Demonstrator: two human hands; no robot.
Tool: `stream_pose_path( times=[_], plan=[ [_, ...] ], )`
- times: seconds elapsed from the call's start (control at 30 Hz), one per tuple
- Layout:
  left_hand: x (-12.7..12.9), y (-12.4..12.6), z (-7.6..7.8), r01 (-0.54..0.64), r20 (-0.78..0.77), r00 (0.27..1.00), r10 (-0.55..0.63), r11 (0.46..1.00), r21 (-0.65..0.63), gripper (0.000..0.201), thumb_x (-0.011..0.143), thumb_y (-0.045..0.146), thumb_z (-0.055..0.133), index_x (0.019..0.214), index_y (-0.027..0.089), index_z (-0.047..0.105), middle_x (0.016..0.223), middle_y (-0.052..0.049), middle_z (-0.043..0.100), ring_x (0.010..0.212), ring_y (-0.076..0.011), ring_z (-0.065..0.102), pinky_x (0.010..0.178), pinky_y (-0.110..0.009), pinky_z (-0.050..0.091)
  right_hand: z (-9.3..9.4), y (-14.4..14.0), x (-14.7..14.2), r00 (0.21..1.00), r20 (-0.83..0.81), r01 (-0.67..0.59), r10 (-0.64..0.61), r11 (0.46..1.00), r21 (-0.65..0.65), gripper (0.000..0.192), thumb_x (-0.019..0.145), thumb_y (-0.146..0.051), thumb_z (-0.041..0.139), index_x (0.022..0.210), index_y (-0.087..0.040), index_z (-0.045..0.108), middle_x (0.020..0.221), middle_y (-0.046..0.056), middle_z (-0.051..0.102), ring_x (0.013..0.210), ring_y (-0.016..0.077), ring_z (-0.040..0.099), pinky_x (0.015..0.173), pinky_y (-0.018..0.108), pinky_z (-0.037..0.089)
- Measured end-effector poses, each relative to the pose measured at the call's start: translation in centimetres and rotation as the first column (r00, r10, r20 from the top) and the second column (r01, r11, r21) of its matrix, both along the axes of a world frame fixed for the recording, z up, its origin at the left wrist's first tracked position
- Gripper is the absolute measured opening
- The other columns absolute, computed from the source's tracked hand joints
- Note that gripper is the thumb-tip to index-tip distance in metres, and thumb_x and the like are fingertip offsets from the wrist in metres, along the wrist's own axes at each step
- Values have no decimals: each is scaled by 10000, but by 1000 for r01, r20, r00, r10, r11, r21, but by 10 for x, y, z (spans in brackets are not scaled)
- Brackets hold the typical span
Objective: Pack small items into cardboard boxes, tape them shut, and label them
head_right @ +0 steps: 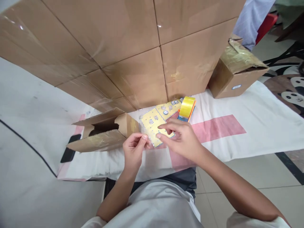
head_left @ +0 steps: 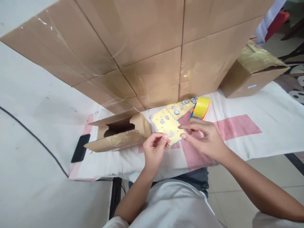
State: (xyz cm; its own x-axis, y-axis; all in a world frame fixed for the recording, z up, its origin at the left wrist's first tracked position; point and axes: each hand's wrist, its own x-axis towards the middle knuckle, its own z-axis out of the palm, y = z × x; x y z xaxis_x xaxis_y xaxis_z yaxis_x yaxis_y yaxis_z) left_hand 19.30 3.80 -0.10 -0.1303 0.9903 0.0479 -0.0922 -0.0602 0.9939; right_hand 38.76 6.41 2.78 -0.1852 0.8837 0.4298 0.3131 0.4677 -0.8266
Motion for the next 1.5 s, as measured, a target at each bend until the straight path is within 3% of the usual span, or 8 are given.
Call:
stream_pose_path(
  times=[0.53,0.67,0.77,0.87,1.0,1.2,1.33,1.5],
  plan=[
    [-93,-50,-4,-33,11,999,36,978,-208,335,703,478,870,757,158,788,614,-57,724,386,-117,557,358,-211,397,25,-7,-101,843,404,-493,355,809,319,279,995,-185,565,719,-186,605,673,0,582,669,140,496,655,326,354],
    [-137,-59,-10,-321,-133,943,306,941,-112,298,747,455,833,789,167,770,499,9,636,353,-100,471,346,-218,369,31,-8,-116,881,232,-470,412,708,527,238,978,-173,569,744,-212,565,635,-5,538,632,148,462,607,328,342],
    [-174,-56,-9,-573,-341,715,610,792,213,197,868,381,731,828,189,745,559,13,664,450,-119,550,455,-237,457,49,0,-112,900,-122,-331,418,838,433,158,965,-203,600,809,-229,601,624,-14,515,596,145,461,598,325,381],
    [-201,-43,-4,-268,-598,465,653,747,608,91,873,294,726,918,224,764,887,-59,799,826,-218,742,789,-357,580,68,19,-111,917,-176,-338,357,932,132,247,950,-325,668,728,-222,634,625,-6,555,585,136,472,582,313,383],
    [-210,-22,-1,209,-816,199,542,790,576,356,900,244,698,1255,270,698,1295,-88,732,1265,-305,659,1125,-500,422,79,56,-129,877,-173,-476,448,859,-188,340,836,-499,777,707,-191,716,686,14,644,651,138,550,624,291,417],
    [-203,-14,6,236,-841,175,511,808,540,257,926,247,674,1181,260,696,1384,-107,679,1351,-319,588,1135,-534,413,82,88,-159,762,-308,-647,569,681,-343,267,799,-442,804,740,-185,758,709,9,651,651,114,553,666,283,463],
    [-207,-8,28,237,-907,131,399,876,420,182,890,370,728,1007,231,721,1710,-106,249,1589,-462,96,1187,-730,262,91,95,-171,655,-463,-756,597,514,-406,332,782,-471,810,684,-174,698,563,-44,446,523,91,388,544,281,402],
    [-210,18,47,385,-958,111,264,878,286,232,852,415,764,838,203,669,1717,-70,240,1595,-460,22,1232,-756,141,96,103,-184,782,-215,-618,585,683,-389,320,836,-473,766,718,-178,729,571,-31,448,543,99,382,562,285,358]
  ],
)
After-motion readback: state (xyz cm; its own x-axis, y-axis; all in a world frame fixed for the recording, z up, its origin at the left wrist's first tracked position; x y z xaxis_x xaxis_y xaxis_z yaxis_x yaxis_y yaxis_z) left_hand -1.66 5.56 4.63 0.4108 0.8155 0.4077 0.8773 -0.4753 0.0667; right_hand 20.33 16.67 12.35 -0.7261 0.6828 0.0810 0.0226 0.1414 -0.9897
